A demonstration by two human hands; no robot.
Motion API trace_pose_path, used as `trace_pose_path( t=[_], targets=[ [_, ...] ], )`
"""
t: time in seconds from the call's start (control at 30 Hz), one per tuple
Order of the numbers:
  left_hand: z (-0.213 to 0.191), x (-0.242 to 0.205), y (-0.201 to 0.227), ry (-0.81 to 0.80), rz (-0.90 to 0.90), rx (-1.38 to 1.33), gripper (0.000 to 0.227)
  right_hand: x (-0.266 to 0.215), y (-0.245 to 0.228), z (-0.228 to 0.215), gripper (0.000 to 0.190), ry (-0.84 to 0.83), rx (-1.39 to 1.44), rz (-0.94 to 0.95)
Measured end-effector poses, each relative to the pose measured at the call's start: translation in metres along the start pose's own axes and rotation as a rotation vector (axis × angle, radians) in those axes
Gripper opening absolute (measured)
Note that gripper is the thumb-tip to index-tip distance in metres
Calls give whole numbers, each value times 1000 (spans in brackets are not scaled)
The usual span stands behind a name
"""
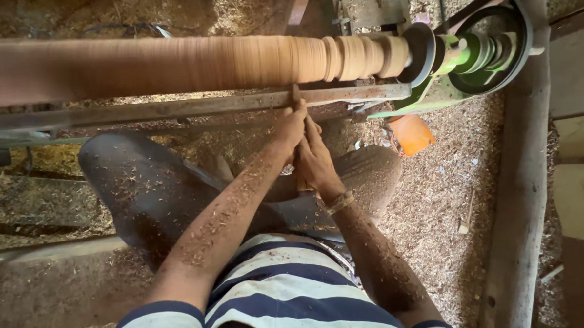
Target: The person operates a wood lathe to shape a long cylindrical wooden piece. They use a chisel to carve grooves and smooth the surface as the wood spins, creating a series of ridges along its length.
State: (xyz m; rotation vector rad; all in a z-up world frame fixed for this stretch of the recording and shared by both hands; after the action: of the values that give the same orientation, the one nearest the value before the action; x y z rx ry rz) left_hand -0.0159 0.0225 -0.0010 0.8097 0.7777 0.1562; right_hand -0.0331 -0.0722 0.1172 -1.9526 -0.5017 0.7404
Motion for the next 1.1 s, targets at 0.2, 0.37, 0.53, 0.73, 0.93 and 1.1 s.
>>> trace_pose_path(
  t=[0.2,0.37,0.53,0.73,0.93,1.1],
  targets=[
    [12,-5,19,11,85,143,58,-1,-6,-4,50,34,-128,-195],
    [25,-23,21,100,120,40,48,2,-20,-23,55,-90,-127,20],
    [48,-40,25,194,15,-146,54,0,-37,-44,62,-335,-100,228],
    [61,-45,37,343,-55,-82,60,13,-44,-69,62,-463,-254,239],
    [43,-30,26,223,121,-165,54,8,-28,-48,62,-412,-33,149],
    [13,-5,5,257,149,42,56,-3,-32,-26,57,-275,-50,104]
  ],
)
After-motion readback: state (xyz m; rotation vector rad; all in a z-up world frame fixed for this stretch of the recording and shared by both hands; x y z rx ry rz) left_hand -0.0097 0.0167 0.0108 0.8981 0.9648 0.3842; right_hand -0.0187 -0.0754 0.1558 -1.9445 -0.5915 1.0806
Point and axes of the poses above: each hand's wrist, its own x-axis towards the middle knuckle, its own z-axis out of the palm, y = z × x, the point moved 6 cm from there along x, towards the middle knuckle, and after that the axes turned 7 degrees about -x, right-handed, at the moved point
